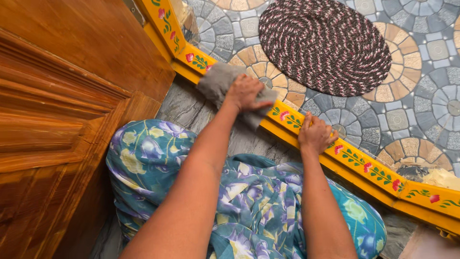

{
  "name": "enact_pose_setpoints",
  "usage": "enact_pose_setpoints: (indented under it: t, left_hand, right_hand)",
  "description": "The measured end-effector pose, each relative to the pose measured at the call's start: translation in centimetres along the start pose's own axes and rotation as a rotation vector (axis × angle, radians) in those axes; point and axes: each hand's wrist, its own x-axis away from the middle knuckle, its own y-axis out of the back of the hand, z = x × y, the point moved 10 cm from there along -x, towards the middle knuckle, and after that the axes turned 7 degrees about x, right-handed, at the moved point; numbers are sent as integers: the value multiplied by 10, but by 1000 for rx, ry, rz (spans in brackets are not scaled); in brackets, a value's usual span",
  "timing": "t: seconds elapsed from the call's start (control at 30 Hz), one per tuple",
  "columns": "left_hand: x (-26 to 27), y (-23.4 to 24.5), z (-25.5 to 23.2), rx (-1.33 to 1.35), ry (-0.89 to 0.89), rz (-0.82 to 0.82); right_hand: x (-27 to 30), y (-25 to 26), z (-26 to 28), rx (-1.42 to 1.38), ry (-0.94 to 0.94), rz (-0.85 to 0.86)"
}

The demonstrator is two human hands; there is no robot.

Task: The person sits on the floor and wipes the lower section of a wooden door frame with a grey cloth. They repeatedly rub the yellow painted base and the adjacent wooden door panel to clean the surface.

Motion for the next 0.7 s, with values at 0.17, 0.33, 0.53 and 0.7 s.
enact_pose_setpoints:
  t: [0.17, 0.33, 0.53, 0.7]
  left_hand:
    - [13, 40, 94, -3, 89, -89]
    - [25, 71, 166, -86, 116, -104]
    - [20, 66, 168, -162, 195, -12]
    - [-1, 26, 103, -183, 212, 200]
  right_hand:
    - [1, 5, 6, 1, 33, -76]
    - [6, 19, 8, -21, -9, -99]
    - [6, 35, 13, -73, -49, -164]
    - [7, 39, 10, -122, -68, -179]
